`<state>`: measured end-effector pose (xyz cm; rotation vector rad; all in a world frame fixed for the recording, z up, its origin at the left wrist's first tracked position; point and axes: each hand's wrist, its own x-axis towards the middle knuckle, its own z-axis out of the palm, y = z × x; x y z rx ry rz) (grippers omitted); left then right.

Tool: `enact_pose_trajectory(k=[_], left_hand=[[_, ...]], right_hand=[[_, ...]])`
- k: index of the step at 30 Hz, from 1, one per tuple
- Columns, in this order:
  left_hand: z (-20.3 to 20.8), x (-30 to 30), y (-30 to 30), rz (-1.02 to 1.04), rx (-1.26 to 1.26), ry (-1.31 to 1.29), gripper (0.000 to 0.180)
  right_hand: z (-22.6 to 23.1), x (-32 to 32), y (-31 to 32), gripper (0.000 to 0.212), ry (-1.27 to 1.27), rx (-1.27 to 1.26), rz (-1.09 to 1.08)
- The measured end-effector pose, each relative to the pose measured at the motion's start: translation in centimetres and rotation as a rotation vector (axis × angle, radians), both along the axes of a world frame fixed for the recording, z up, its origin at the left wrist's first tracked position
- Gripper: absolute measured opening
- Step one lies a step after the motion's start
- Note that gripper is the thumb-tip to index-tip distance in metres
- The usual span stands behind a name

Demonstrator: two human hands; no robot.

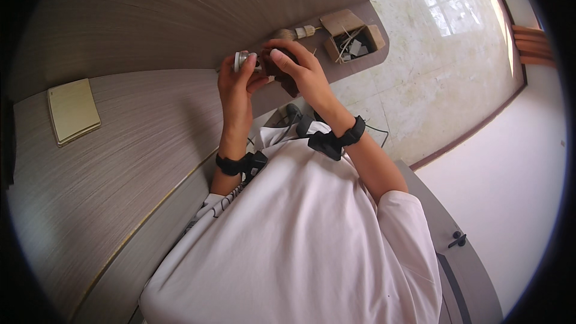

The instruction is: The person picks up a light fixture component and attaches it to a brown base, turning the pieces together by hand before placing the assembled unit down and picking up a wall plate.

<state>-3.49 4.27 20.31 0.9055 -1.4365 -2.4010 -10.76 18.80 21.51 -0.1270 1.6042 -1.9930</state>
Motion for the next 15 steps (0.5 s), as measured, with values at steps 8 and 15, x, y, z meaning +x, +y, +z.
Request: enact_pose_trajectory(k=[8,15], left_hand=[[-0.4,0.0,0.2,0.018,-0.05,-0.028,0.031],[-0.3,0.0,-0.5,-0.011,-0.033,-0.038,0.032]], right_hand=[[0.5,1.4,-0.5,0.049,0.708,0.436,0.015],[-0.6,2.0,-0.7,0.042,0.48,0.271,-0.057]])
